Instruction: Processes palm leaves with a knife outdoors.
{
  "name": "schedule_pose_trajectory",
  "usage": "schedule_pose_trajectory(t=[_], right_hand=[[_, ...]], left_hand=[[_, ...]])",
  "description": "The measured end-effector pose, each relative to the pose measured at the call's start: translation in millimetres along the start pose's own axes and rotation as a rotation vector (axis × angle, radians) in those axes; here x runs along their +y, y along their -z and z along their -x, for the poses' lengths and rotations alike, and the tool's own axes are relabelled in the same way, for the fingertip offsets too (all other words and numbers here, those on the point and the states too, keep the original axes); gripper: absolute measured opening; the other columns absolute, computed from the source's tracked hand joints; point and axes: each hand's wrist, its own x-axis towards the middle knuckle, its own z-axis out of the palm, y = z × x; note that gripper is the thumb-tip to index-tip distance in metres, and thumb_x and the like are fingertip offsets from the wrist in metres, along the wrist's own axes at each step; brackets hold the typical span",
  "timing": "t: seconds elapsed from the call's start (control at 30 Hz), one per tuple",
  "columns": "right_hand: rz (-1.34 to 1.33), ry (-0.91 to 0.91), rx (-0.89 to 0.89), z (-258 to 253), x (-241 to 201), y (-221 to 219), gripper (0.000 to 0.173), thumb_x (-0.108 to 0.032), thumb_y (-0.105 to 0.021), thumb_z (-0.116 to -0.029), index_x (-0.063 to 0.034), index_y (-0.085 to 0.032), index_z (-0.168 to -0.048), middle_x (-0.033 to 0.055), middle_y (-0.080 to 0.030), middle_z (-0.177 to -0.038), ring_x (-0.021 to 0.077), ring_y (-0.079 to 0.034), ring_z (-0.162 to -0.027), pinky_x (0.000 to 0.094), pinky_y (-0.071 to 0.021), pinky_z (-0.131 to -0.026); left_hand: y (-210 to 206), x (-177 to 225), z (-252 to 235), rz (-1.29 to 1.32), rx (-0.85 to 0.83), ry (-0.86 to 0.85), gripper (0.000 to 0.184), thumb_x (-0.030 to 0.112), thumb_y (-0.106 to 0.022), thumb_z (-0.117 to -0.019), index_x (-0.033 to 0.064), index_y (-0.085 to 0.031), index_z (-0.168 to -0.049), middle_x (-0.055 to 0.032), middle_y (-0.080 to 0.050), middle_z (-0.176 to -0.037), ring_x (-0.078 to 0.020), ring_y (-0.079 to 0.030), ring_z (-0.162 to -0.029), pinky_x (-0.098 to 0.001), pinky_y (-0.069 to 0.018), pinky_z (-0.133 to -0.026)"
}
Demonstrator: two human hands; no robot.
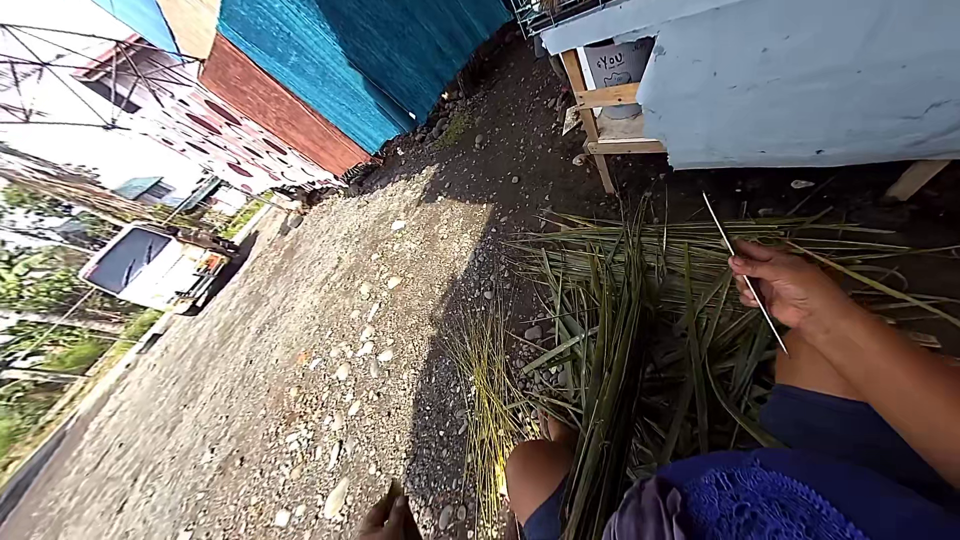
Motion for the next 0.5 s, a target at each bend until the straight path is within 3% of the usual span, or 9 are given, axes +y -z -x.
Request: schedule_pose_trajectory(t=[0.03,0.1,0.17,0.23,0.33,0.43,0.47,0.5], right_hand=[[0.034,-0.018,-0.091,7,7,-6,0.04,-0.006,-0.054,-0.1035,-0.0091,-0.054,-0.143,0.0004,-0.057,-0.077,0.005,-0.05,-0.051,0.0177,-0.0431,-0.045],[0.09,-0.054,-0.293,25,20,-21,0.039,-0.005,-0.053,-0.1021,-0.0064,-0.055,-0.141,-0.0024,-0.057,-0.074,0.0031,-0.049,-0.05,0.0166,-0.0425,-0.045],[0.122,-0.083,-0.473,45,32,-38,0.042,-0.005,-0.055,-0.0982,-0.0059,-0.056,-0.14,-0.0048,-0.056,-0.073,0.002,-0.048,-0.051,0.0164,-0.0425,-0.047],[0.132,-0.132,-0.638,61,43,-48,0.048,-0.007,-0.061,-0.0925,-0.007,-0.057,-0.141,-0.0056,-0.057,-0.075,0.0016,-0.048,-0.052,0.0164,-0.0435,-0.048],[0.13,-0.238,-0.819,79,52,-58,0.06,-0.011,-0.067,-0.0875,-0.0114,-0.052,-0.146,-0.0056,-0.059,-0.079,0.0019,-0.051,-0.055,0.0172,-0.0452,-0.05],[0.011,-0.296,-0.872,84,57,-59,0.075,-0.014,-0.07,-0.0863,-0.0167,-0.04,-0.155,-0.0047,-0.057,-0.074,0.0033,-0.053,-0.054,0.0182,-0.0473,-0.051],[-0.054,-0.296,-0.863,84,58,-57,0.073,-0.015,-0.071,-0.0865,-0.0183,-0.041,-0.153,-0.0049,-0.056,-0.072,0.0036,-0.053,-0.054,0.0185,-0.0472,-0.051],[-0.119,-0.29,-0.853,82,58,-54,0.061,-0.019,-0.073,-0.087,-0.0211,-0.047,-0.143,-0.0055,-0.056,-0.071,0.0033,-0.053,-0.053,0.0185,-0.0463,-0.05]], left_hand=[[-16,29,5,0.199,-0.011,-0.014,0.028,0.011,-0.059,-0.1022,-0.0062,-0.059,-0.124,-0.0188,-0.065,-0.106,-0.0232,-0.066,-0.089,-0.0445,-0.0573,-0.08],[-48,101,26,0.496,-0.085,-0.049,0.018,0.001,-0.056,-0.1022,-0.0052,-0.056,-0.118,-0.0125,-0.063,-0.097,-0.0175,-0.067,-0.08,-0.0382,-0.0606,-0.071],[-77,160,48,0.648,-0.194,-0.132,0.01,-0.004,-0.055,-0.1007,-0.0045,-0.057,-0.11,-0.0099,-0.067,-0.093,-0.0172,-0.071,-0.079,-0.0369,-0.0638,-0.071],[-104,205,73,0.747,-0.32,-0.21,0.011,-0.006,-0.054,-0.0993,-0.0046,-0.058,-0.109,-0.0098,-0.069,-0.092,-0.0186,-0.072,-0.08,-0.0374,-0.0641,-0.072],[-141,253,114,0.831,-0.48,-0.267,0.01,-0.008,-0.056,-0.097,-0.0046,-0.059,-0.106,-0.0099,-0.07,-0.088,-0.0178,-0.073,-0.075,-0.0352,-0.0639,-0.07],[-168,280,152,0.903,-0.633,-0.275,0.011,-0.01,-0.058,-0.0953,-0.0058,-0.061,-0.105,-0.0111,-0.072,-0.087,-0.0187,-0.073,-0.074,-0.035,-0.0644,-0.073],[-174,284,163,0.92,-0.688,-0.269,0.012,-0.01,-0.059,-0.0949,-0.0059,-0.062,-0.105,-0.0114,-0.073,-0.088,-0.019,-0.074,-0.075,-0.0349,-0.0643,-0.074],[-180,286,172,0.936,-0.74,-0.258,0.012,-0.01,-0.059,-0.0945,-0.0057,-0.063,-0.105,-0.0113,-0.073,-0.089,-0.019,-0.074,-0.075,-0.0348,-0.064,-0.074]])
